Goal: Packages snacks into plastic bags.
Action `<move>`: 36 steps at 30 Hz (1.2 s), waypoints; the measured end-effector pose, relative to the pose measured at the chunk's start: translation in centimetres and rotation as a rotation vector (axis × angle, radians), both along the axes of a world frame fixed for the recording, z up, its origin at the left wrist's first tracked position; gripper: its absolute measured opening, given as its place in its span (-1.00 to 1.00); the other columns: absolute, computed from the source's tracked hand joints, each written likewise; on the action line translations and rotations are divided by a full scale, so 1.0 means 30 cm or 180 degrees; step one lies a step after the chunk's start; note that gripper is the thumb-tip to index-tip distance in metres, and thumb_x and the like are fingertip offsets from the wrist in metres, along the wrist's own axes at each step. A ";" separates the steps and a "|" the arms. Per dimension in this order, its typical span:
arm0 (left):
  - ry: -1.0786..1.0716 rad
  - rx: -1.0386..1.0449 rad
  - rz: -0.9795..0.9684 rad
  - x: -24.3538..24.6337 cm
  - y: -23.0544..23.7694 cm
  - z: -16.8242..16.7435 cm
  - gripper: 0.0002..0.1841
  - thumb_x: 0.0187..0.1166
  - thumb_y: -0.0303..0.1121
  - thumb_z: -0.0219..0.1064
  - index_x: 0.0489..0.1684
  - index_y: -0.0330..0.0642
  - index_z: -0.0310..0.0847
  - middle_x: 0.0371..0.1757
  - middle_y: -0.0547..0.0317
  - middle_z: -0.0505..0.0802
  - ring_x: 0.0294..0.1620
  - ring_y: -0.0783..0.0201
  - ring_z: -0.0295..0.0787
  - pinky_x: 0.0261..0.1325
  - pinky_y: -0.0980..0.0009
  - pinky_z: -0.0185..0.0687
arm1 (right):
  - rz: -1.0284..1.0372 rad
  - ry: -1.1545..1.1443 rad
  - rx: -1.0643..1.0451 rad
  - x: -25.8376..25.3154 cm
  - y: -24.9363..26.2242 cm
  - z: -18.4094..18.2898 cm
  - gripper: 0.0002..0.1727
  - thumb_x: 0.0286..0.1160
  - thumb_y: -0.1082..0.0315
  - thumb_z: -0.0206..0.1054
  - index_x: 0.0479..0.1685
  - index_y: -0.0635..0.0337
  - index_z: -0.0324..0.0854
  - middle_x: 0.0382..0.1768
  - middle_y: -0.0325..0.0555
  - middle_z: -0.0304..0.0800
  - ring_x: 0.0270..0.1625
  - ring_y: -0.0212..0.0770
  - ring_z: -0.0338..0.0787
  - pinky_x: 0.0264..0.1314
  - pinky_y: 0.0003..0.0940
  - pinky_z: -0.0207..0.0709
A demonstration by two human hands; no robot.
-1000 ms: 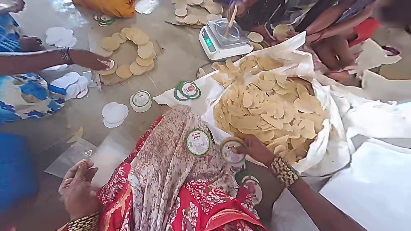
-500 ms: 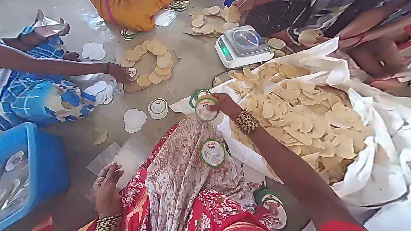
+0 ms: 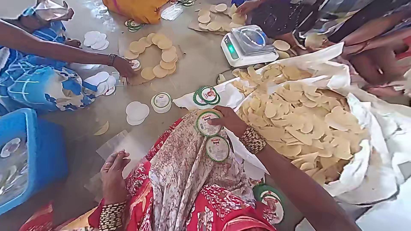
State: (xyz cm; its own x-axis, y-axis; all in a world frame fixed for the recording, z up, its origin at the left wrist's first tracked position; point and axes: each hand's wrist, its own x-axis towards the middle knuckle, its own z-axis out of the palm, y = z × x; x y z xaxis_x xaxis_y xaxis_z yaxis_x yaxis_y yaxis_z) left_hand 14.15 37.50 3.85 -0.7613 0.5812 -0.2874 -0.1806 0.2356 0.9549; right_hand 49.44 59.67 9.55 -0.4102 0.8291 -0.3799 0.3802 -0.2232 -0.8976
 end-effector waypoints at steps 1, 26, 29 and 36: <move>-0.0013 0.0023 -0.0011 0.002 0.001 0.002 -0.85 0.75 -0.46 0.17 -0.11 -0.23 0.68 -0.37 0.32 0.86 -0.49 0.44 0.78 -0.34 0.54 0.76 | -0.0136 0.0247 -0.0058 0.014 -0.018 0.021 -0.62 0.29 0.50 0.54 0.12 0.30 0.64 -0.19 -0.06 0.86 -0.20 -0.30 0.85 -0.11 -0.38 0.74; -0.0126 -0.0002 -0.0252 0.066 -0.002 0.016 -0.81 0.80 -0.40 0.10 -0.12 -0.15 0.65 -0.36 0.39 0.86 -0.47 0.44 0.79 -0.31 0.51 0.79 | 0.0491 -0.1195 0.0010 0.642 -0.451 -0.017 -0.49 0.29 0.38 0.50 0.33 0.13 0.65 0.23 0.02 0.78 0.26 -0.05 0.76 0.35 0.11 0.57; -0.0199 0.0191 -0.0450 0.118 -0.012 0.034 -0.74 0.84 -0.33 0.00 -0.15 -0.11 0.64 -0.32 0.43 0.88 -0.43 0.46 0.82 -0.27 0.50 0.81 | 0.0046 -0.0655 -0.0029 0.544 -0.408 0.029 0.07 0.12 0.30 0.59 0.83 -0.02 0.13 0.57 -0.09 0.57 0.29 -0.22 0.81 0.32 -0.17 0.73; -0.0081 0.1035 -0.1131 0.457 -0.003 0.198 -0.70 0.81 -0.44 -0.03 -0.05 -0.22 0.69 -0.26 0.28 0.93 -0.26 0.34 0.90 -0.03 0.37 0.85 | -0.0506 0.1169 0.1248 0.102 -0.402 0.147 -0.61 0.29 0.49 0.54 0.14 0.31 0.67 -0.07 -0.24 0.90 -0.08 -0.44 0.87 0.01 -0.43 0.82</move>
